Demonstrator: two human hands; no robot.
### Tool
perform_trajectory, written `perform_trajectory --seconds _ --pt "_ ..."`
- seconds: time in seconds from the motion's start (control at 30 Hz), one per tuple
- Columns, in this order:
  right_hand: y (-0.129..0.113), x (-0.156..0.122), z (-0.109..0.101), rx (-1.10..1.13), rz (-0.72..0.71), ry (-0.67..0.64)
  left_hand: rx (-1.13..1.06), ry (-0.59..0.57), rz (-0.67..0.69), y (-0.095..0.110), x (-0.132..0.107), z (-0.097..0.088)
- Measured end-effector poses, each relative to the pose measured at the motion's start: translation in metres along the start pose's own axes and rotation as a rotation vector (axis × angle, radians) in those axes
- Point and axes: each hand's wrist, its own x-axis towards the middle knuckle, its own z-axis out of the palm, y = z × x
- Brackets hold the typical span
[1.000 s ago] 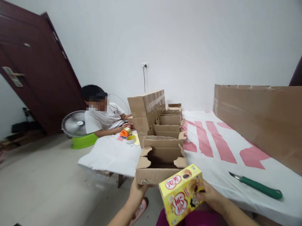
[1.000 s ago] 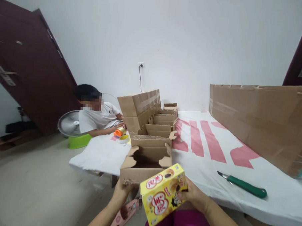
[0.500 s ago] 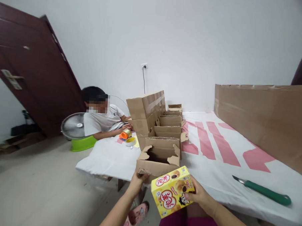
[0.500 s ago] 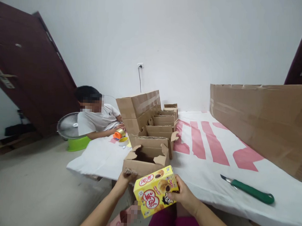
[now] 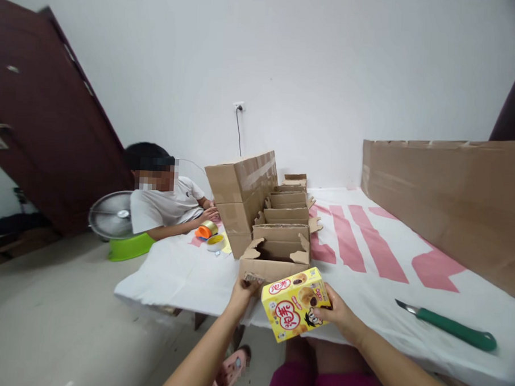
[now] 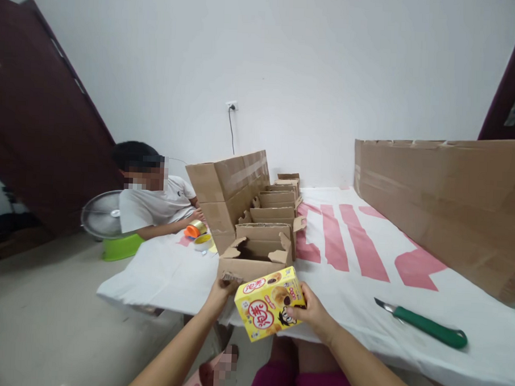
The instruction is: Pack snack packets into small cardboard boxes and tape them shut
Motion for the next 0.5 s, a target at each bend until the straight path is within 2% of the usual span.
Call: perform_trajectory --seconds 0.5 --pt "0.006 0.053 -0.02 -0.054 -0.028 0.137 0.037 -0.015 0.042 -0.02 0.062 0.018"
